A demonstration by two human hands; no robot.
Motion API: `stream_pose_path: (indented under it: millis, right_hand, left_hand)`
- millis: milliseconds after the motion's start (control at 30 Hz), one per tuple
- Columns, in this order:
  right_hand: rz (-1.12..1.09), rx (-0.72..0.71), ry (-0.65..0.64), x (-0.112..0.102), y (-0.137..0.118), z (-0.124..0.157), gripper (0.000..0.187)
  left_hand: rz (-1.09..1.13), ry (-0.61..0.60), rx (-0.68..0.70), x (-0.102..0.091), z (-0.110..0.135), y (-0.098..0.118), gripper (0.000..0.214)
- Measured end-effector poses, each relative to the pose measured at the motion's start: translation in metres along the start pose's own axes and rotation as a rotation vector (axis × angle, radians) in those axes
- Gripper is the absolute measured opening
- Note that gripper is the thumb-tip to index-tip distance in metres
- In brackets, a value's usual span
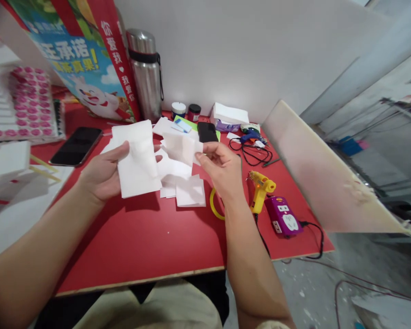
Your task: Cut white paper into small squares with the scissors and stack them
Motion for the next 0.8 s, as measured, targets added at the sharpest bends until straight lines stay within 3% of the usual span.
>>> stream_pose_path:
  millis: [333, 433, 567, 800]
  right_hand:
    - [-0.031, 0.107, 0.027, -0.009, 0.003, -0.002, 0.023]
    - [-0.081, 0.125, -0.02, -0.004, 0.0, 0.002, 0.023]
    - [0.042, 0.066, -0.006, 0.004, -0.012, 0.009, 0.02]
    - [0.065, 0.095, -0.167, 0.034, -0.022, 0.022, 0.017]
  left_hand:
    - [-0.032, 0.104, 0.021, 0.005, 0.002, -0.001, 0.055]
    - [-0.031, 0.041, -0.026, 0.005, 0.001, -0.003, 0.056]
    - [-0.046, -0.046, -0.129, 0.008, 0.001, -0.013, 0.056]
    - [-0.073, -0.051, -0.293, 0.022, 0.005, -0.048, 0.042]
Point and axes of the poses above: each hand's wrist, its own z-axis away from the middle knuckle, its own x-axis out of the palm, y = z × x, the point moved 4 cm from there along -z, towards the middle knuckle, and after that the axes turned 1 degree about -x, right-handed, at the moved point
